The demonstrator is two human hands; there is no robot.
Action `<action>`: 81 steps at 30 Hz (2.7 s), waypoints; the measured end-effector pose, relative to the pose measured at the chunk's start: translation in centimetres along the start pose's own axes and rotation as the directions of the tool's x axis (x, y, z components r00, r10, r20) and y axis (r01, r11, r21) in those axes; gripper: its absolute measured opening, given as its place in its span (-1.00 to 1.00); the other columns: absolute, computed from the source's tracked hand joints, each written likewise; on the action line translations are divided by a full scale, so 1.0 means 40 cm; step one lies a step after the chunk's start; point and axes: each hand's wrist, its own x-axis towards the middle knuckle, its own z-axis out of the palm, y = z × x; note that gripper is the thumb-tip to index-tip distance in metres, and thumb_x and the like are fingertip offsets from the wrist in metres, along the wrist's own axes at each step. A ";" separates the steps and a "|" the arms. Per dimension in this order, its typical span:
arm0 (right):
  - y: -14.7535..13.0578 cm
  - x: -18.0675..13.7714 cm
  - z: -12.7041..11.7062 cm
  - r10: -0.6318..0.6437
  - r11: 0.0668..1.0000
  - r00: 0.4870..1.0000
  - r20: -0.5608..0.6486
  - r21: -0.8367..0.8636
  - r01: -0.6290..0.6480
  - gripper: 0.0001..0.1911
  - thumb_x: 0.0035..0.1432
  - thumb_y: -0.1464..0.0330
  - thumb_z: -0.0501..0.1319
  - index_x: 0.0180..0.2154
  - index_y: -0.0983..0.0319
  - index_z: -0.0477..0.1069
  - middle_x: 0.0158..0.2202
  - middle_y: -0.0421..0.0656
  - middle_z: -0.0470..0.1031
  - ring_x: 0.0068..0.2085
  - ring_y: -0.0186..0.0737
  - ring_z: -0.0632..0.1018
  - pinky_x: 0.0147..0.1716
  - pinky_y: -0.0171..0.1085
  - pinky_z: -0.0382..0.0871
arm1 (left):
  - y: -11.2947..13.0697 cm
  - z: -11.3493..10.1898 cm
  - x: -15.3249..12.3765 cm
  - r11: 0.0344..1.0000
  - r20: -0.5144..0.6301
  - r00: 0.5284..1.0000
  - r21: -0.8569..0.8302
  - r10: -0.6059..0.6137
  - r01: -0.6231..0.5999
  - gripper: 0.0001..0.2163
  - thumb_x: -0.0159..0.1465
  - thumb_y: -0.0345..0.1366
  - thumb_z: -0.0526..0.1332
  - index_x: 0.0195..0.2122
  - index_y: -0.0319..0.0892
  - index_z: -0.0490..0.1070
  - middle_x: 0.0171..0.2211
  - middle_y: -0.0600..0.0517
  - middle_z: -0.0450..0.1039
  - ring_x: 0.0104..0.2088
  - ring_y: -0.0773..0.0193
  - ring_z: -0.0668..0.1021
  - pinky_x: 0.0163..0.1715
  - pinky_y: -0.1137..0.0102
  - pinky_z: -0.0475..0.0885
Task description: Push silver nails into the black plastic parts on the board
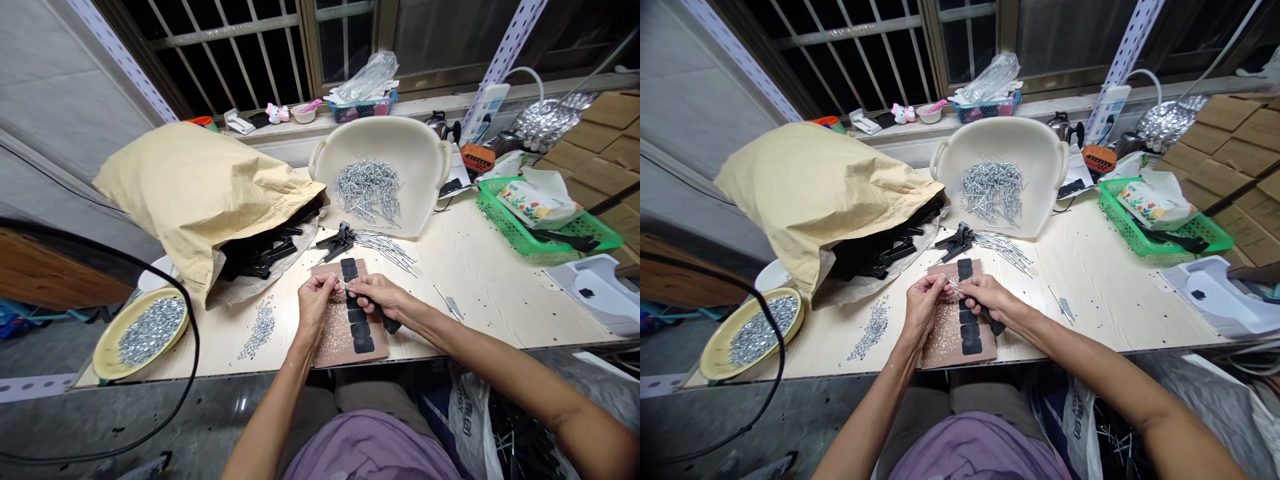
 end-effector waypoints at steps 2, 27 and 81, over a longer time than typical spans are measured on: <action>0.005 0.009 -0.003 0.153 0.967 0.984 0.088 0.194 -0.168 -0.72 0.05 0.17 0.21 -0.47 0.26 0.28 -0.56 -0.26 0.34 -0.67 -0.52 0.21 -0.74 -0.46 -0.02 | -0.002 -0.004 0.000 1.000 0.009 1.000 0.017 -0.008 0.008 -0.72 -0.04 -0.20 0.41 -0.37 -0.29 0.48 -0.54 0.07 0.46 -0.53 0.44 0.49 -0.42 0.51 0.43; 0.024 -0.030 -0.044 -0.540 0.605 0.839 -0.064 -0.723 0.334 -0.87 0.26 0.36 0.04 -0.30 0.20 0.33 -0.31 -0.17 0.40 -0.30 -0.27 0.44 -0.29 -0.30 0.30 | -0.002 0.011 -0.022 0.949 0.070 0.997 0.311 0.032 -0.052 -0.71 0.12 -0.09 0.25 -0.35 -0.25 0.52 -0.45 0.01 0.47 -0.44 0.32 0.48 -0.38 0.41 0.40; -0.140 0.099 -0.074 -0.323 -0.218 0.530 0.784 -0.607 0.765 -0.63 0.05 0.69 -0.01 -0.59 0.21 0.35 -0.47 -0.20 0.30 -0.28 -0.27 0.38 0.04 -0.04 0.07 | 0.005 -0.108 -0.092 0.195 0.467 0.812 0.812 0.350 -0.551 -0.74 0.28 -0.30 0.11 -0.01 -0.09 0.40 0.03 -0.09 0.30 0.07 0.09 0.29 0.04 0.11 0.32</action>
